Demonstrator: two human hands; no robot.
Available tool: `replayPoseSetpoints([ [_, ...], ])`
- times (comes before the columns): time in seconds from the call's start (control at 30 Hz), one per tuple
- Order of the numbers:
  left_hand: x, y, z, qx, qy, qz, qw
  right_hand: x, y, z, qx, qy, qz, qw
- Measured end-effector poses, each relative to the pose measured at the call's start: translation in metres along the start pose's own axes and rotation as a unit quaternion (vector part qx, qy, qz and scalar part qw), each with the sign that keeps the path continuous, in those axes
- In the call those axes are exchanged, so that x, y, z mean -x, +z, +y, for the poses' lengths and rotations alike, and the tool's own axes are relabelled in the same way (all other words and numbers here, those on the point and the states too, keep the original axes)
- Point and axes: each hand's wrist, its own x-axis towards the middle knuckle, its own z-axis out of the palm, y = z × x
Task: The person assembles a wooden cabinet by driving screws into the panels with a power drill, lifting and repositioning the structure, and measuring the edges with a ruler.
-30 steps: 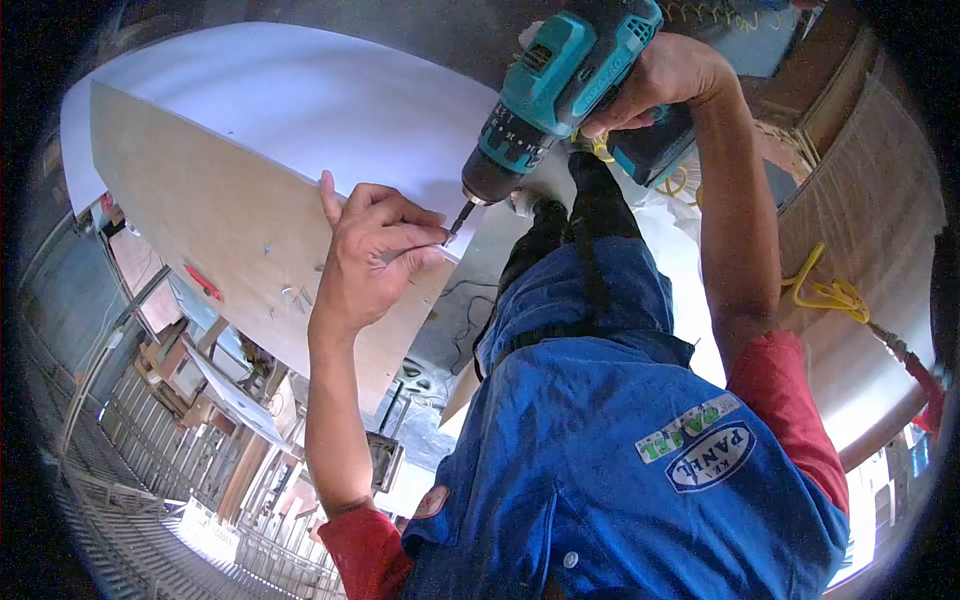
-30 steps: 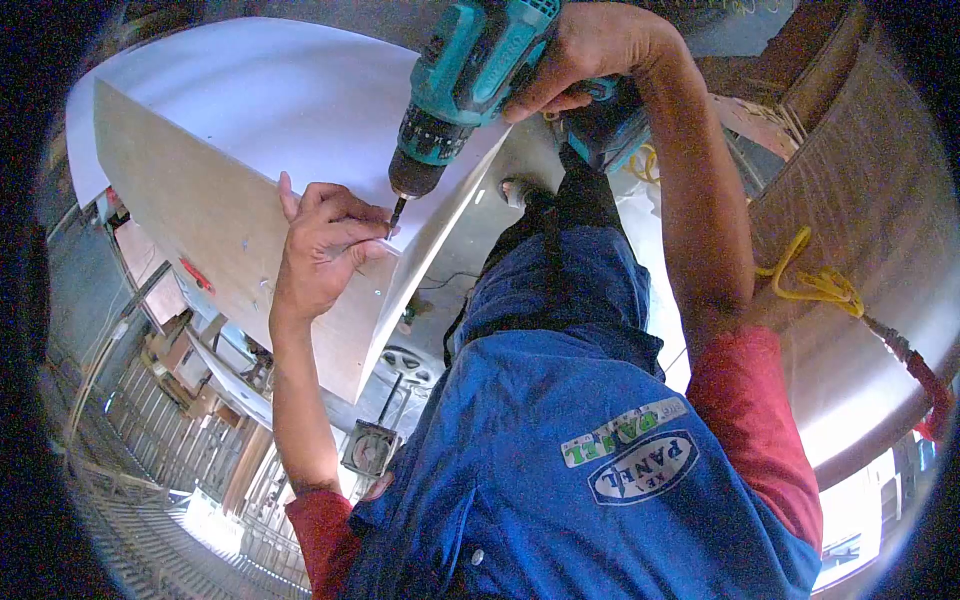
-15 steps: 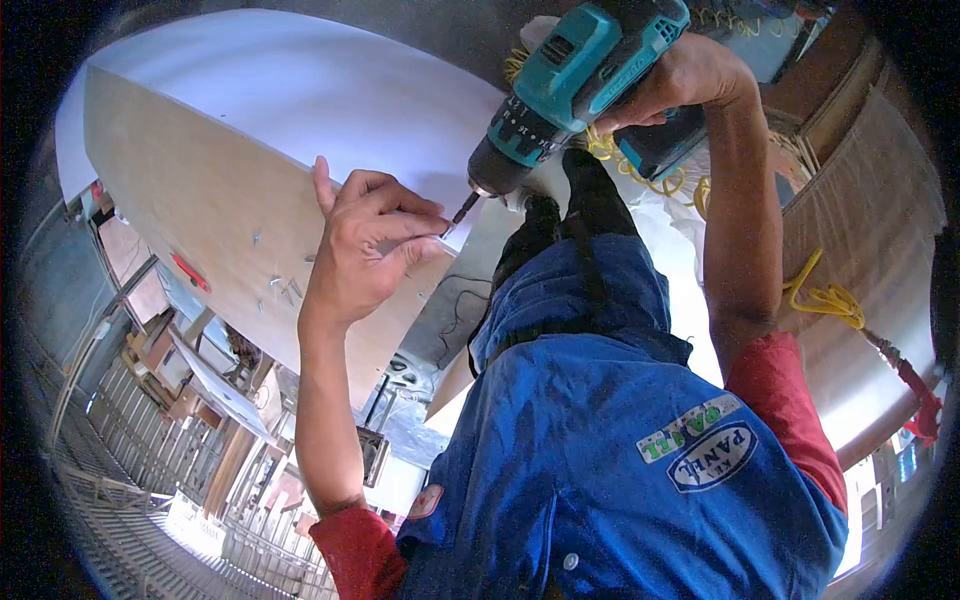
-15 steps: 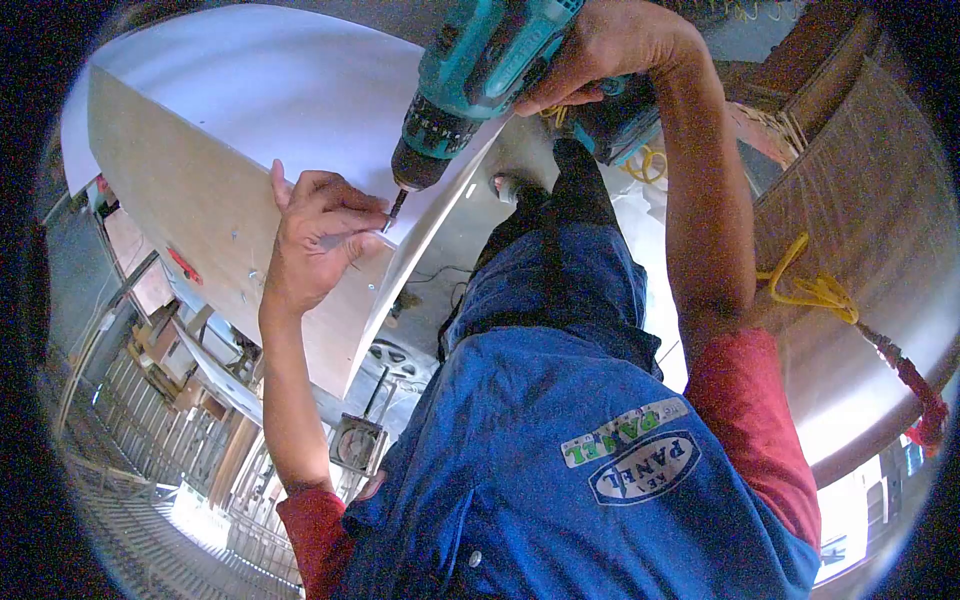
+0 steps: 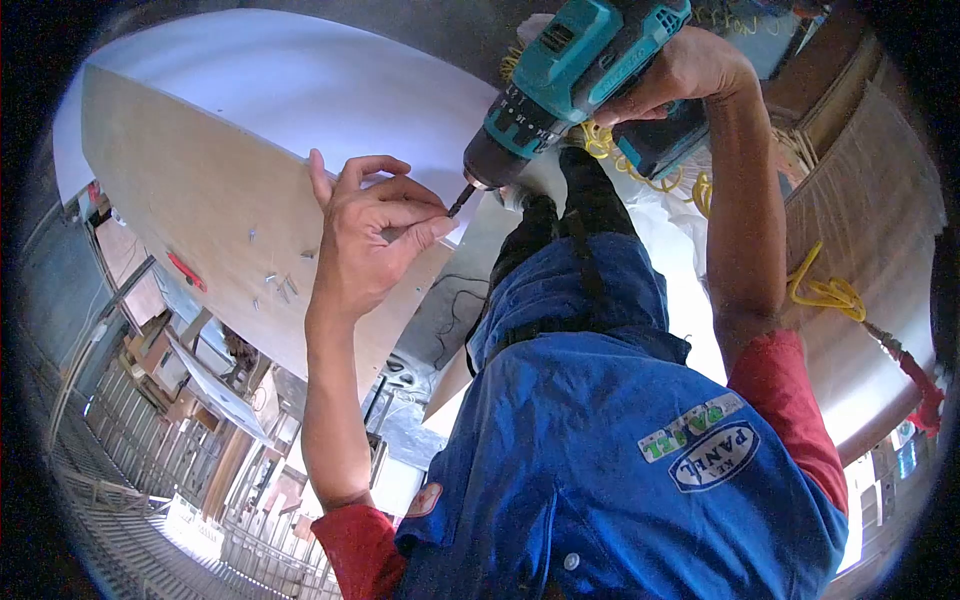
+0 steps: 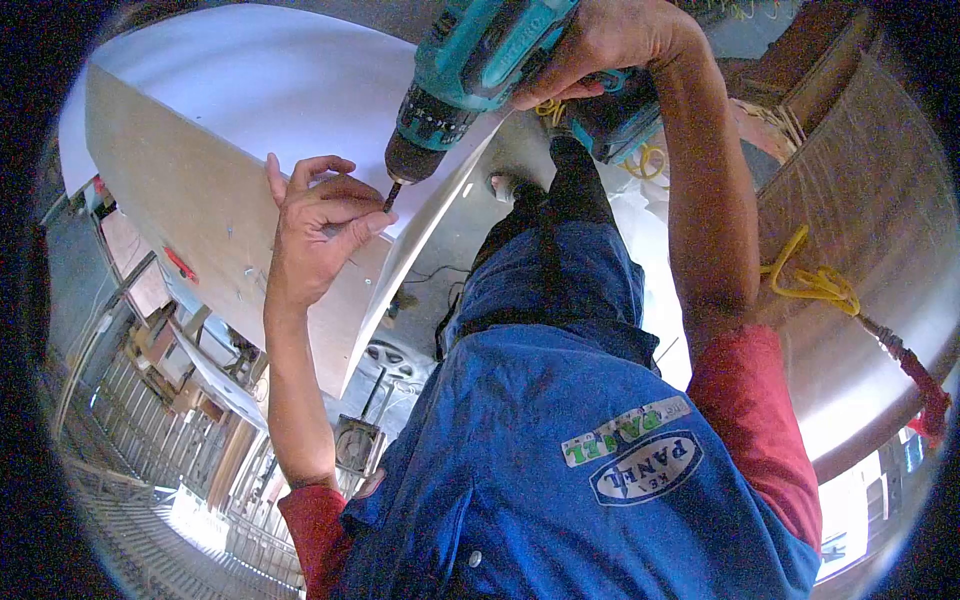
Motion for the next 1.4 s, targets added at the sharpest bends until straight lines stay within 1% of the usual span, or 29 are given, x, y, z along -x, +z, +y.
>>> replayPoseSetpoints([
  [0.13, 0.0, 0.0, 0.0, -0.006, 0.002, -0.002, 1.0, -0.005, -0.005, -0.003, 0.03, 0.008, -0.014, 0.999],
  [0.2, 0.0, 0.0, 0.0, -0.007, 0.004, -0.001, 1.0, -0.006, -0.004, -0.002, 0.064, -0.032, -0.005, 0.997],
  [0.23, 0.001, 0.001, -0.001, -0.009, 0.007, 0.002, 1.0, -0.003, 0.0, -0.001, 0.064, -0.032, -0.005, 0.997],
  [0.27, 0.001, 0.001, -0.002, -0.01, 0.011, 0.005, 1.0, 0.001, 0.007, 0.001, -0.115, 0.087, 0.0, 0.99],
  [0.3, 0.001, 0.002, -0.002, -0.01, 0.011, 0.004, 1.0, 0.005, 0.012, 0.002, -0.287, 0.201, 0.004, 0.937],
  [0.33, 0.001, 0.002, -0.002, -0.011, 0.012, 0.007, 1.0, 0.0, 0.008, -0.001, -0.288, 0.201, 0.005, 0.936],
  [0.4, 0.001, 0.002, -0.002, -0.011, 0.015, 0.01, 1.0, -0.014, -0.004, -0.012, -0.413, 0.332, 0.01, 0.848],
  [0.43, 0.001, 0.002, -0.002, -0.011, 0.015, 0.008, 1.0, -0.011, -0.002, -0.011, -0.413, 0.332, 0.009, 0.848],
  [0.5, 0.003, 0.001, -0.004, -0.01, 0.014, 0.006, 1.0, -0.006, 0.004, -0.006, -0.413, 0.301, -0.003, 0.86],
  [0.63, 0.006, -0.007, -0.012, 0.021, 0.027, -0.009, 0.999, -0.008, 0.006, -0.002, -0.443, 0.287, 0.011, 0.849],
  [0.67, 0.006, -0.009, -0.013, 0.035, 0.034, -0.017, 0.999, -0.005, 0.009, 0.002, -0.297, 0.2, 0.007, 0.934],
  [0.73, 0.006, -0.009, -0.015, 0.032, 0.033, -0.021, 0.999, -0.006, 0.008, 0.001, -0.14, 0.105, 0.001, 0.985],
  [0.77, 0.005, -0.01, -0.016, 0.028, 0.032, -0.026, 0.999, -0.008, 0.004, -0.005, -0.313, 0.233, 0.02, 0.92],
  [0.8, 0.005, -0.009, -0.016, 0.028, 0.032, -0.024, 0.999, -0.012, 0.003, -0.012, -0.469, 0.351, 0.04, 0.809],
  [0.83, 0.005, -0.008, -0.015, 0.025, 0.034, -0.006, 0.999, -0.019, 0.003, -0.019, -0.469, 0.351, 0.037, 0.81],
  [0.87, 0.005, -0.005, -0.014, 0.024, 0.036, 0.014, 0.999, -0.027, 0.005, -0.027, -0.412, 0.371, 0.086, 0.828],
  [0.9, 0.006, -0.004, -0.015, 0.025, 0.034, 0.017, 0.999, -0.028, 0.005, -0.025, -0.382, 0.378, 0.109, 0.836],
  [0.93, 0.007, -0.002, -0.017, 0.017, 0.052, 0.027, 0.998, -0.028, 0.005, -0.023, -0.351, 0.386, 0.131, 0.843],
  [0.97, 0.007, 0.0, -0.019, 0.008, 0.07, 0.037, 0.997, -0.018, 0.004, -0.013, -0.331, 0.371, 0.071, 0.865],
  [1.0, 0.007, 0.005, -0.02, 0.007, 0.068, 0.038, 0.997, -0.014, 0.003, -0.007, -0.31, 0.353, 0.012, 0.882],
  [1.03, 0.004, 0.013, -0.019, -0.015, 0.075, 0.111, 0.991, -0.017, 0.002, -0.012, -0.328, 0.392, 0.021, 0.859],
  [1.07, 0.001, 0.021, -0.018, -0.037, 0.083, 0.183, 0.979, -0.02, 0.001, -0.017, -0.328, 0.392, 0.021, 0.859],
  [1.1, -0.001, 0.028, -0.018, -0.036, 0.083, 0.183, 0.979, -0.022, 0.001, -0.022, -0.312, 0.377, 0.052, 0.871],
  [1.17, -0.005, 0.04, -0.017, -0.118, 0.016, 0.254, 0.96, -0.021, 0.0, -0.02, -0.3, 0.361, 0.081, 0.88],
  [1.23, -0.005, 0.042, -0.017, -0.133, 0.013, 0.254, 0.958, -0.014, 0.0, -0.012, -0.324, 0.388, 0.019, 0.863],
  [1.27, -0.005, 0.042, -0.016, -0.15, 0.015, 0.257, 0.955, -0.011, 0.004, -0.009, -0.327, 0.386, 0.017, 0.862],
  [1.3, -0.006, 0.042, -0.017, -0.151, 0.012, 0.257, 0.954, -0.009, 0.009, -0.006, -0.244, 0.284, 0.045, 0.926],
  [1.4, -0.006, 0.042, -0.015, -0.144, 0.027, 0.268, 0.952, -0.006, 0.016, -0.01, -0.204, 0.28, 0.096, 0.933],
])
